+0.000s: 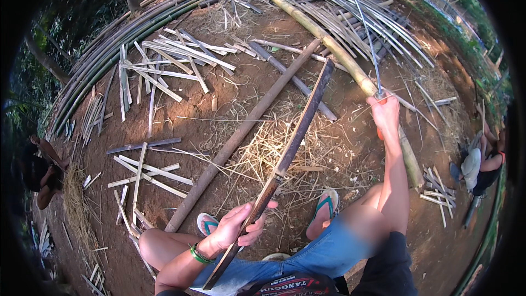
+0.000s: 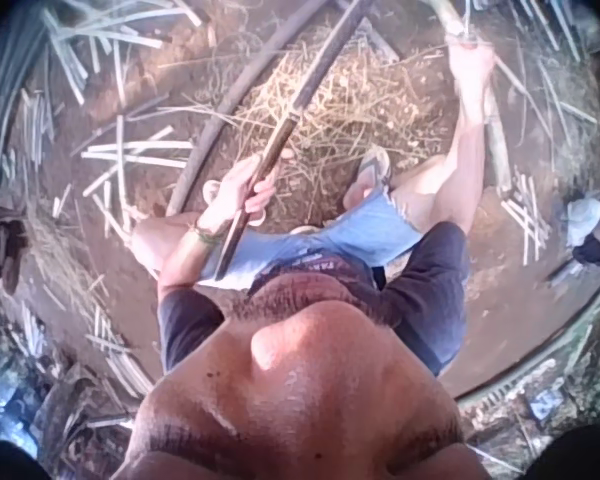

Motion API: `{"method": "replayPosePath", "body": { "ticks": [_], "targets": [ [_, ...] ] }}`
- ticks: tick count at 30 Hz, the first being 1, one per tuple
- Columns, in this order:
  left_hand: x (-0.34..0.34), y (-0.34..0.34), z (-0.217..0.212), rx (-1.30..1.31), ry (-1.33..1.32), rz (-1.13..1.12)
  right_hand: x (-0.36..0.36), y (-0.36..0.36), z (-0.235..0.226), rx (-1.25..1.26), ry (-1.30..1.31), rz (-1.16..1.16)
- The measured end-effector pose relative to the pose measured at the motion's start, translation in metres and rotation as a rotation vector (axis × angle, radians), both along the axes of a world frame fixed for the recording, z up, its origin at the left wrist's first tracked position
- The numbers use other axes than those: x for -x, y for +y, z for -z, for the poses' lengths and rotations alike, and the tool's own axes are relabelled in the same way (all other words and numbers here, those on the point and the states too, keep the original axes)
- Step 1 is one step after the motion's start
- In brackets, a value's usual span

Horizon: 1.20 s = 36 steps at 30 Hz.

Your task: The person sits on the ground and uses a machete to shave thin strips from bamboo pieces. They repeatedly hold the bamboo, shave it, and inspect the result, producing a pile of shavings.

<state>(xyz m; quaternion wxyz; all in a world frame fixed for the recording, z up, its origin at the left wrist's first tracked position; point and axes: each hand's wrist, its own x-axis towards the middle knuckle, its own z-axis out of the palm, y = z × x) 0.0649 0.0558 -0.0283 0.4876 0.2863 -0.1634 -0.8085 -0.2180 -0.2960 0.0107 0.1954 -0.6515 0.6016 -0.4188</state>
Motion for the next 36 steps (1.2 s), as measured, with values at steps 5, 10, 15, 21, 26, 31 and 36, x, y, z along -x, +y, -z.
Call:
{"method": "replayPosePath", "body": {
  "ticks": [5, 10, 15, 21, 26, 31, 36],
  "targets": [
    [0.001, -0.012, 0.005, 0.028, 0.124, -0.001, -0.022, 0.031, -0.009, 0.064, 0.075, -0.12],
    [0.003, -0.023, 0.0, 0.051, 0.061, -0.011, -0.04, 0.054, -0.018, 0.102, 0.143, -0.2],
    [0.008, -0.031, 0.002, 0.132, -0.099, -0.114, -0.048, 0.063, -0.01, 0.269, 0.29, -0.298],
    [0.008, -0.036, 0.005, 0.205, -0.259, -0.177, -0.07, 0.095, 0.001, 0.265, 0.401, -0.527],
    [0.009, -0.033, 0.013, 0.239, -0.458, -0.276, -0.085, 0.122, 0.016, 0.316, 0.42, -0.75],
    [0.013, -0.028, 0.006, 0.224, -0.613, -0.313, -0.086, 0.115, 0.022, 0.331, 0.457, -0.734],
    [0.01, -0.021, 0.001, 0.257, -0.664, -0.279, -0.087, 0.105, 0.017, 0.397, 0.485, -0.652]
  ]
}}
